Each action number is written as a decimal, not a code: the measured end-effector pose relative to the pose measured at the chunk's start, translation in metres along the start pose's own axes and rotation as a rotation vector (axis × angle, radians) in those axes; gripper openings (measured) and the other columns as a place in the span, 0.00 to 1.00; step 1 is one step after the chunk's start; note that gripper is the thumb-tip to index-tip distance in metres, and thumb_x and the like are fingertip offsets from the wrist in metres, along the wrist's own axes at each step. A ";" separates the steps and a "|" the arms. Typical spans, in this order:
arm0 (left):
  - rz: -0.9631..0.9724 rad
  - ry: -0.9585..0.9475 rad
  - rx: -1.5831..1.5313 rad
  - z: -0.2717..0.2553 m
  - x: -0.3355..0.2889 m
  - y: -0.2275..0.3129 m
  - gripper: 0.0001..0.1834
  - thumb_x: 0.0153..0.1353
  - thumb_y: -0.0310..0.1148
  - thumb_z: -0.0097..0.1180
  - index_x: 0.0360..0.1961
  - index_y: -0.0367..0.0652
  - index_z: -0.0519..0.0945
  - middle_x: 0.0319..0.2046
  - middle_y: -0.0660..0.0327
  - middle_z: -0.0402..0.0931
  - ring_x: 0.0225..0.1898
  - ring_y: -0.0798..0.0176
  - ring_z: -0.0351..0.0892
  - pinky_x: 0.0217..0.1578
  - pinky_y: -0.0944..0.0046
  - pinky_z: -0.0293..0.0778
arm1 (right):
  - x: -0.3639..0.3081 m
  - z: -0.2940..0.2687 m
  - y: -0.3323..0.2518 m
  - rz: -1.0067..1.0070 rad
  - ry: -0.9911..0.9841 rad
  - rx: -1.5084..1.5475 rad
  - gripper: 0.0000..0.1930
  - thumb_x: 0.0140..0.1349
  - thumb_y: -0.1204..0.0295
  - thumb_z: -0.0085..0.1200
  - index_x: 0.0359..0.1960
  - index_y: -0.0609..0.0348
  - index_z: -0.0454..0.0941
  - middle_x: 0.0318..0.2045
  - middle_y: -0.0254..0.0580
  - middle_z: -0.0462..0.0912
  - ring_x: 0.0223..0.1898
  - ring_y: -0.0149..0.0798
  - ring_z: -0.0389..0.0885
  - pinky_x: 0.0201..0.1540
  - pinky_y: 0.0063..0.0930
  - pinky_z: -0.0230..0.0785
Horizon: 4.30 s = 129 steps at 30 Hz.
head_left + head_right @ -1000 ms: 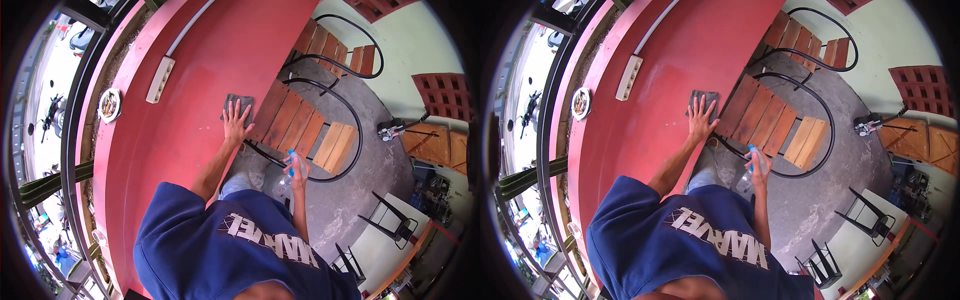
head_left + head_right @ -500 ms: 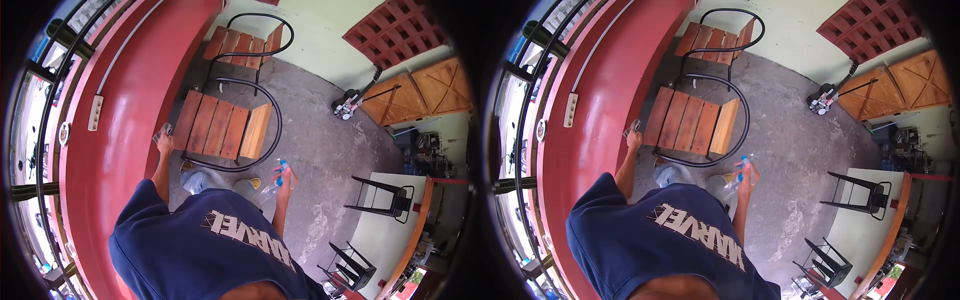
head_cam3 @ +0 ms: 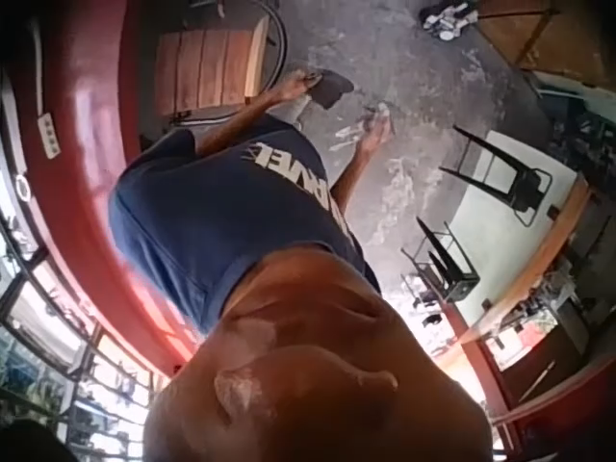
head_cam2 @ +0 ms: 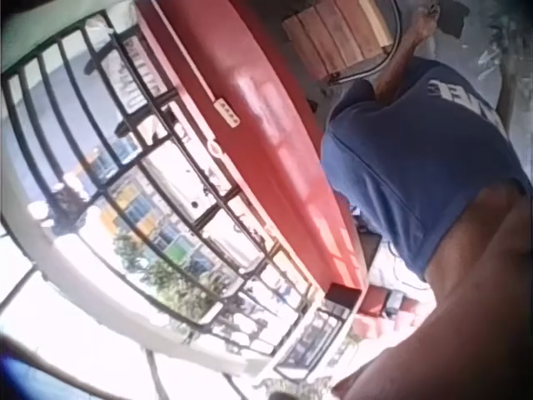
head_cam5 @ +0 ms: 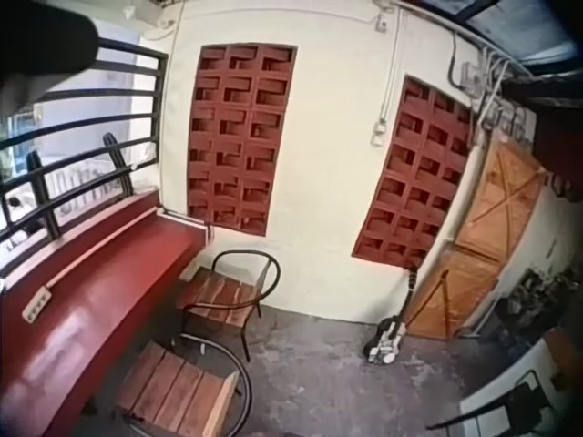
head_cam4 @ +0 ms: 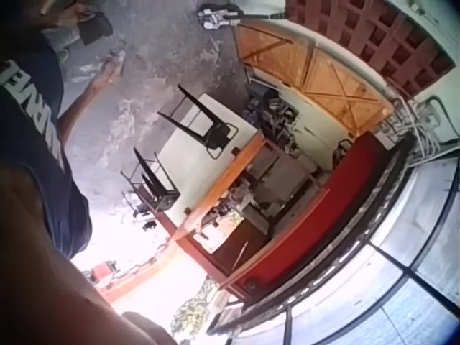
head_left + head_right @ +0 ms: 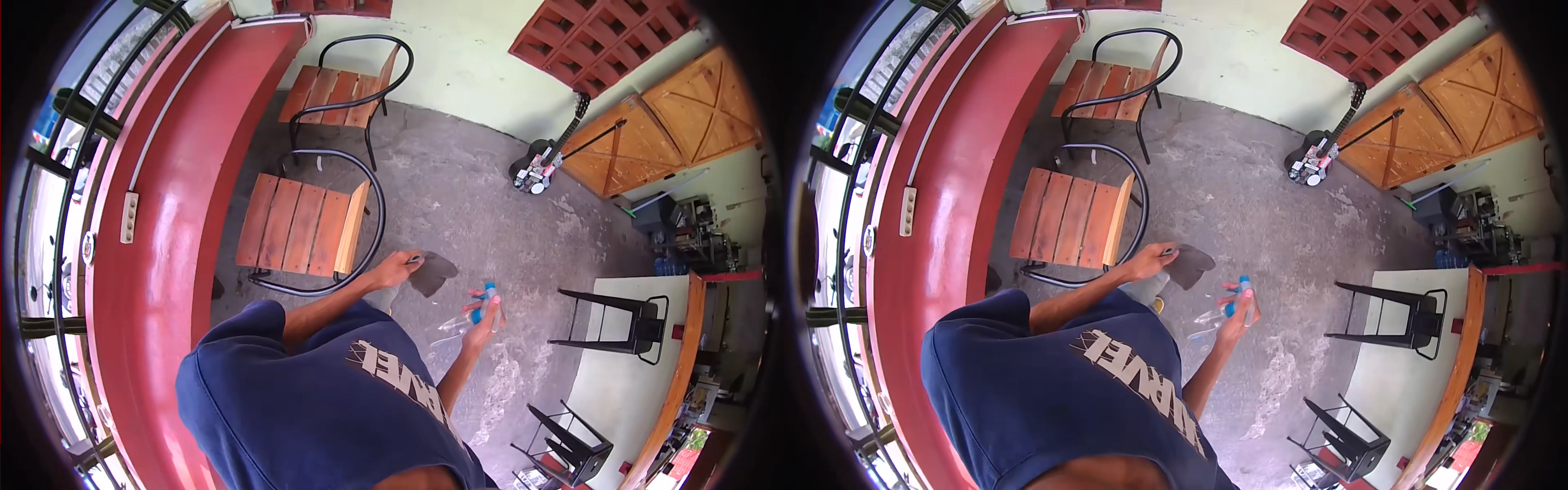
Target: Cleaning indoor wooden counter and outdoor red counter using a spray bottle and a rag.
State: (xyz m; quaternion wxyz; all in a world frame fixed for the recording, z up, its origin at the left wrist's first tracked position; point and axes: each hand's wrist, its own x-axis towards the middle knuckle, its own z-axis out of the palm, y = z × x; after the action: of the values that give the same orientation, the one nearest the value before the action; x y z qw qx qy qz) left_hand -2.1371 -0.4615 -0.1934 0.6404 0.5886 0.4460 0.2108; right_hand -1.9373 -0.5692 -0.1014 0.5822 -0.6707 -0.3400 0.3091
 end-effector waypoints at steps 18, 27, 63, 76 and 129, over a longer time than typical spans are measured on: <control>0.095 0.671 0.038 -0.147 0.159 0.076 0.21 0.70 0.37 0.45 0.60 0.39 0.71 0.39 0.43 0.80 0.38 0.48 0.80 0.41 0.57 0.73 | 0.317 0.185 -0.059 -0.240 -0.714 -0.095 0.24 0.68 0.53 0.42 0.35 0.65 0.79 0.30 0.43 0.83 0.20 0.30 0.76 0.25 0.25 0.65; -0.138 1.323 -0.008 -0.184 0.121 0.099 0.21 0.71 0.38 0.44 0.60 0.39 0.71 0.41 0.44 0.79 0.42 0.49 0.77 0.46 0.57 0.70 | 0.332 0.398 -0.071 -0.278 -1.357 0.020 0.23 0.68 0.55 0.45 0.41 0.67 0.79 0.28 0.42 0.83 0.20 0.28 0.76 0.23 0.21 0.65; -0.609 2.754 -0.818 -0.437 0.041 -0.067 0.23 0.73 0.40 0.40 0.58 0.33 0.71 0.49 0.46 0.78 0.52 0.51 0.77 0.52 0.58 0.68 | 0.127 0.846 -0.049 -0.563 -2.298 -0.181 0.19 0.63 0.62 0.51 0.18 0.64 0.71 0.16 0.45 0.76 0.18 0.43 0.79 0.23 0.33 0.66; -1.653 2.107 0.115 -0.510 -0.044 -0.195 0.40 0.55 0.30 0.52 0.70 0.41 0.55 0.73 0.53 0.45 0.74 0.43 0.39 0.67 0.36 0.44 | 0.163 0.925 -0.051 -0.146 -2.597 -0.482 0.15 0.61 0.64 0.52 0.28 0.68 0.77 0.21 0.40 0.76 0.21 0.30 0.74 0.26 0.25 0.64; -1.875 2.288 0.228 -0.644 -0.134 -0.262 0.30 0.69 0.45 0.40 0.69 0.46 0.60 0.72 0.53 0.49 0.71 0.38 0.45 0.65 0.38 0.49 | 0.198 0.938 -0.086 0.061 -2.083 -0.405 0.31 0.65 0.48 0.45 0.43 0.73 0.77 0.31 0.47 0.81 0.22 0.32 0.77 0.26 0.25 0.69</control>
State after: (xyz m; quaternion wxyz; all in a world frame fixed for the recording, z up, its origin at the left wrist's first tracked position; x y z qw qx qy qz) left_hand -2.8005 -0.2609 -0.3381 -0.1992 -0.3423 0.9176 0.0332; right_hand -2.5917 0.1360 -0.1426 -0.1270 -0.1676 -0.6991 0.6835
